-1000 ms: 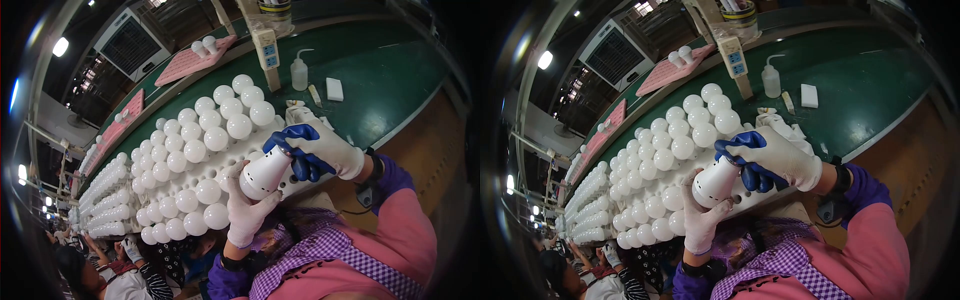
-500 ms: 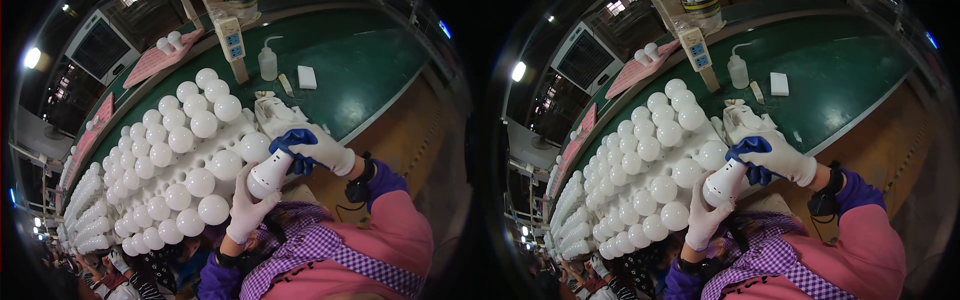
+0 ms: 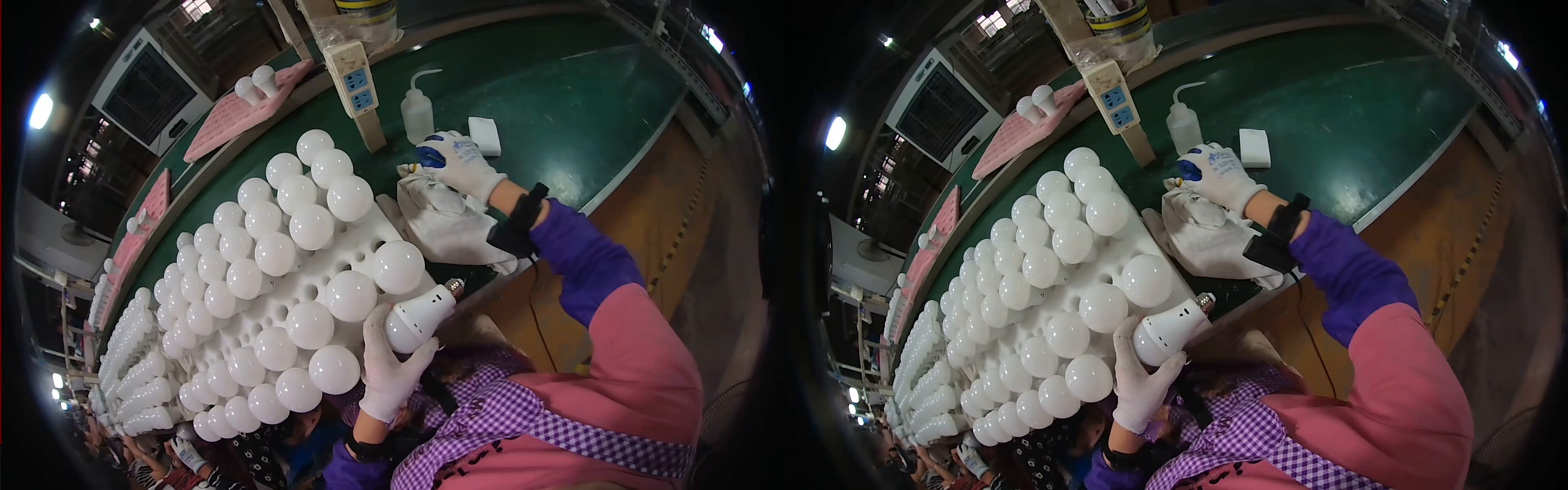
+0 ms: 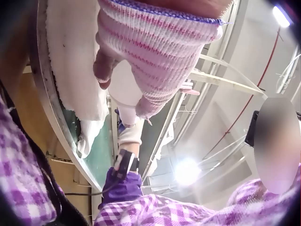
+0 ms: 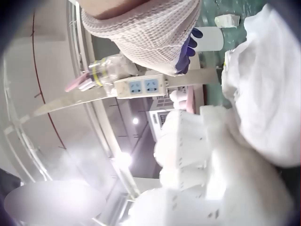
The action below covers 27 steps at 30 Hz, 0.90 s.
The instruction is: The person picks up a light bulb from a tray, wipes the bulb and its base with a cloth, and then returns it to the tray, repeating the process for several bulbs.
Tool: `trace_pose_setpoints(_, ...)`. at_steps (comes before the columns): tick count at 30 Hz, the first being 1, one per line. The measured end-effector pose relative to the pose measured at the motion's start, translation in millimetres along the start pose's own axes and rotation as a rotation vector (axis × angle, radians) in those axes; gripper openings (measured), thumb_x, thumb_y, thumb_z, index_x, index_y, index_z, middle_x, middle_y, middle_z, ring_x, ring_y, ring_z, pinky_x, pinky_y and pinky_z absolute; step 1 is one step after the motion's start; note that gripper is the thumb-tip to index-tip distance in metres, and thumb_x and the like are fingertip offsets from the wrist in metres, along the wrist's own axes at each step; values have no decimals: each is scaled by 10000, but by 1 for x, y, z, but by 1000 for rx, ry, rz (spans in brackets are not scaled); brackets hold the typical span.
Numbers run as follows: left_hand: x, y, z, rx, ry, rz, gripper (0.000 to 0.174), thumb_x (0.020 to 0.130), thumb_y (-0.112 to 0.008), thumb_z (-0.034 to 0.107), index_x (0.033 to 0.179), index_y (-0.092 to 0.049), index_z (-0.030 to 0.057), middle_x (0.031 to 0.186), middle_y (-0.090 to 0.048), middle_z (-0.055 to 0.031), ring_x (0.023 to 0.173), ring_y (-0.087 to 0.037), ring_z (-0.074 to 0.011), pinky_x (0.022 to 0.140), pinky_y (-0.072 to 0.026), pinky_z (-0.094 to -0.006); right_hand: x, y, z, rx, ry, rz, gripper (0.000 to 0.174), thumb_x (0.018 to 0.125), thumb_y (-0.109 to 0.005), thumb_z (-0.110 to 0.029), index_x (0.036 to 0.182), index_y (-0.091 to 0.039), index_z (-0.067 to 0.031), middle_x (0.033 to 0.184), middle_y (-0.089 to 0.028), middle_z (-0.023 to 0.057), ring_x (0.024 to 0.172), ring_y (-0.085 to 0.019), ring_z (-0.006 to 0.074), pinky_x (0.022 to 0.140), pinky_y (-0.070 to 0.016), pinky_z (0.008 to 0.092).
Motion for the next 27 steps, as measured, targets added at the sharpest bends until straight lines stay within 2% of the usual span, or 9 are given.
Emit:
trace_pose_setpoints(4, -1, 3, -4, 68, -4, 38, 720, 684, -796, 166, 1270, -424, -28, 1192, -490, -201, 1091, -519, -318, 936, -436, -399, 21, -45, 1, -355, 176, -183, 327, 749, -668, -332, 1035, -660, -173, 1051, -593, 106, 1062, -535, 308, 922, -423, 460)
trace_pose_setpoints(9, 4, 3, -6, 69, -10, 23, 724, 687, -796, 163, 1281, -425, -22, 1202, -497, -195, 1097, -528, -320, 939, -435, -411, 26, -60, 20, -270, 120, -160, 271, 753, -663, -325, 983, -656, -183, 1105, -607, 90, 1115, -527, 280, 938, -412, 479)
trace_pose_setpoints(11, 4, 4, -8, 54, 1, 2, 731, 686, -796, 162, 1287, -422, -22, 1204, -500, -194, 1105, -530, -322, 942, -434, -414, 30, -55, 37, -137, -119, -180, 313, 763, -662, -324, 1022, -654, -149, 1028, -632, 109, 1001, -586, 290, 896, -437, 451)
trace_pose_setpoints(13, 4, 4, -12, 41, -18, -10, 737, 682, -798, 158, 1290, -422, -24, 1215, -506, -195, 1109, -541, -320, 937, -445, -406, 24, -41, 37, 2, 4, 19, 315, 776, -656, -259, 1051, -645, -106, 943, -639, 135, 919, -610, 314, 866, -460, 414)
trace_pose_setpoints(15, 3, 4, -14, -12, 9, -14, 735, 684, -795, 156, 1291, -422, -25, 1217, -508, -196, 1103, -547, -317, 934, -451, -401, 9, -36, 47, 685, -131, -10, 259, 808, -628, -165, 1049, -637, -72, 967, -643, 127, 937, -615, 271, 843, -480, 367)
trace_pose_setpoints(16, 3, 3, -16, -56, 37, -15, 734, 685, -792, 155, 1291, -421, -27, 1219, -510, -197, 1097, -553, -314, 931, -457, -396, -3, -21, 33, 878, -233, -110, 257, 909, -536, -70, 1152, -591, -3, 1031, -645, 36, 890, -598, 80, 785, -489, 217)
trace_pose_setpoints(19, 3, 2, -19, -80, 15, -6, 730, 688, -785, 152, 1293, -420, -29, 1218, -509, -201, 1077, -564, -308, 927, -462, -392, -36, 14, -6, 1286, -301, -193, 311, 906, -548, -78, 1206, -572, 1, 1021, -629, 35, 878, -591, 91, 798, -488, 229)
trace_pose_setpoints(25, 1, 5, -17, -70, 34, -15, 729, 698, -777, 133, 1298, -408, -55, 1228, -497, -194, 1107, -546, -282, 949, -444, -372, -91, 41, -54, 1078, -245, -308, 330, 816, -662, -57, 1134, -607, 10, 1066, -634, 56, 916, -590, 133, 842, -476, 259)
trace_pose_setpoints(27, 2, 4, -15, -95, 38, -17, 732, 702, -779, 138, 1300, -403, -55, 1235, -490, -194, 1112, -542, -283, 956, -439, -367, -107, 43, -74, 1029, -203, -281, 380, 687, -761, -25, 1045, -632, -11, 1058, -639, 65, 987, -582, 160, 868, -464, 308)
Point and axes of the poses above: each hand's wrist, its own x-axis towards the middle knuckle, its own y-axis out of the back of the hand, z = x × y, the point moved 6 cm from there along x, towards the middle knuckle
